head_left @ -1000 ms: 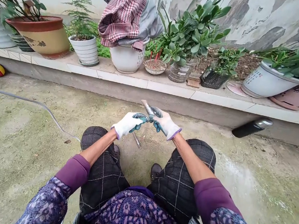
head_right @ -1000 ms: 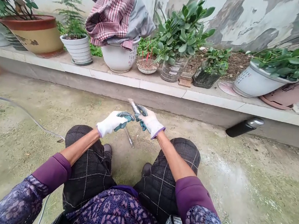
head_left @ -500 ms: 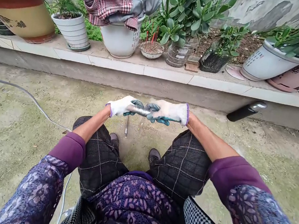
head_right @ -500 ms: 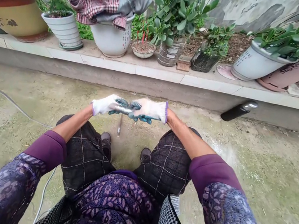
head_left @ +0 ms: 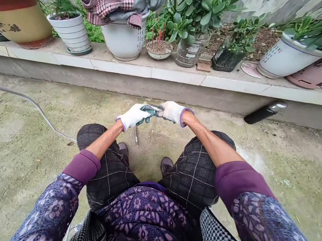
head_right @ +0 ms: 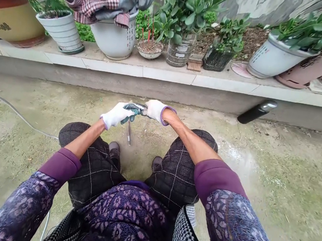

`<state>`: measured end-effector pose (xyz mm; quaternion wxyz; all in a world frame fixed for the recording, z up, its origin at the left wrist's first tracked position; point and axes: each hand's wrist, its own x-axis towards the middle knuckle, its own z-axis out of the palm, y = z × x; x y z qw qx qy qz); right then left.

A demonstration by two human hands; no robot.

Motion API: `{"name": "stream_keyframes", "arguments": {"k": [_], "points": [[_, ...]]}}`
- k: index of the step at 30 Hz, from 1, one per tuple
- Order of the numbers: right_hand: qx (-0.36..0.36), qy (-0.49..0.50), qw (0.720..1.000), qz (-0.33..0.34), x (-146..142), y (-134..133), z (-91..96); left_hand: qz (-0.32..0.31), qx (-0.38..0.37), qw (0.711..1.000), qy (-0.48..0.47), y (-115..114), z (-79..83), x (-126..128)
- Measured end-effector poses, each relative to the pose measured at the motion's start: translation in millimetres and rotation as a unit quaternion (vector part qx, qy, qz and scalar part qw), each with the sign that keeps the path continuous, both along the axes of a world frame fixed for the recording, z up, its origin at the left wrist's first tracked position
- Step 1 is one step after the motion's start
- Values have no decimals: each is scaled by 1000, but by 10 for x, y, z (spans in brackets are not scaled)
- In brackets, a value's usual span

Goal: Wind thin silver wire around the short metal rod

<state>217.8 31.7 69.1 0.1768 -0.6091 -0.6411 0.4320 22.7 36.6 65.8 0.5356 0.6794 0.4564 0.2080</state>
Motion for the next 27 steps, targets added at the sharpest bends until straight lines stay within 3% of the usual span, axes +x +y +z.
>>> {"name": "stream_keyframes", "arguments": {"k": [4, 12, 17, 23, 25, 27], "points": [[14, -38, 999, -18, 9, -92, 193, 15, -31, 998, -49, 10, -15, -79], [-58, 118, 991, -20, -56, -184, 192, 66, -63, 990, -108, 31, -104, -49], [-149, 280, 947, 49, 33, -271, 214, 1, -163, 967, -194, 9, -60, -102], [-207, 326, 912, 140, 98, -266, 147, -68, -170, 960, -212, -59, 55, -92], [-184, 298, 926, 141, 83, -247, 100, -70, -159, 961, -215, -40, 35, -62], [-106, 214, 966, 104, 57, -226, 65, -43, -145, 963, -222, 5, -24, -34]]}}
